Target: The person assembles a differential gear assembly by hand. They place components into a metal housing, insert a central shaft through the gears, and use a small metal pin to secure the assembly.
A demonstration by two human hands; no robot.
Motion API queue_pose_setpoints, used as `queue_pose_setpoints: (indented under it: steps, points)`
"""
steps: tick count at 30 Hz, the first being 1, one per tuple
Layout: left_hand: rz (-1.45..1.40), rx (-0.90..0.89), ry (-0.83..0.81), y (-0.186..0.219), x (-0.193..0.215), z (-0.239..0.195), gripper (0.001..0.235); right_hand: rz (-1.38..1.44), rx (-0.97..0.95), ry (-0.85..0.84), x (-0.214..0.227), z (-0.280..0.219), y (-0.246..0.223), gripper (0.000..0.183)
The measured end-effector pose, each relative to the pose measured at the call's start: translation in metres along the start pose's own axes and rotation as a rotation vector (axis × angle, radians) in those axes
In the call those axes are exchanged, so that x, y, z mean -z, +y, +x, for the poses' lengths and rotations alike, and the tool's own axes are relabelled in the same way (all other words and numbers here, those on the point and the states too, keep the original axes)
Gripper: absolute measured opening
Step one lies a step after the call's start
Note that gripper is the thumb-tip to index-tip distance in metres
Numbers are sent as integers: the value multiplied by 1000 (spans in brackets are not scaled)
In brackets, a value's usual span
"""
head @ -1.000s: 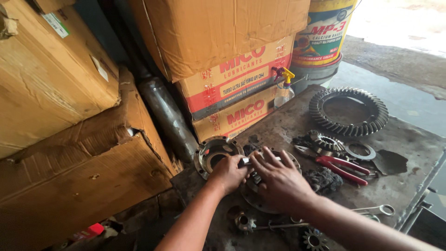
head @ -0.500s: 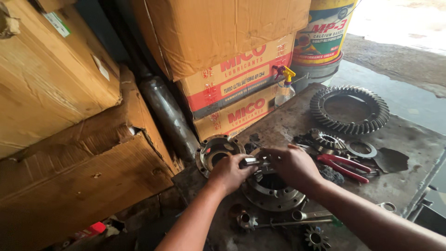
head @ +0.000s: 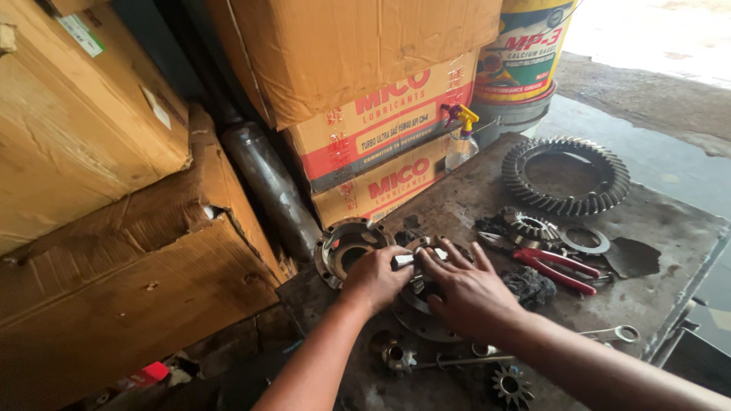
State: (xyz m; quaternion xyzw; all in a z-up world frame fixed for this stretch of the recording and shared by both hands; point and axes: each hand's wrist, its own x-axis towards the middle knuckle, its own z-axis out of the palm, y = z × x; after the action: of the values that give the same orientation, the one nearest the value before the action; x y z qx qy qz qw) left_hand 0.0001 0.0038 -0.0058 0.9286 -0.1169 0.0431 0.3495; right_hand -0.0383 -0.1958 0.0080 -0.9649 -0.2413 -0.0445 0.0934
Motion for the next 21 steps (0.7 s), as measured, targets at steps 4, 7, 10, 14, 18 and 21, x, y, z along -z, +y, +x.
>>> queue_pose_setpoints:
  steps: [4, 7, 10, 14, 18, 21]
  points:
    - [-45, 26, 8, 5, -3, -1, 38, -27, -118, -107, 14, 8, -4, 96]
    - [-72, -12, 20, -3, -2, -3, 36, -67, -68, -164, 22, 0, -5, 100]
    - [-52, -36, 40, -7, -8, 4, 37, -66, -55, -117, 20, 2, -5, 97]
    - [-35, -11, 12, -9, -11, 5, 40, -79, -24, -50, 10, 10, -2, 92]
    - [-26, -53, 53, -12, -9, 8, 37, -96, 76, -3, 4, 4, 5, 95]
    - [-45, -75, 90, -12, -13, 12, 36, -79, 82, 17, 0, 14, 7, 94]
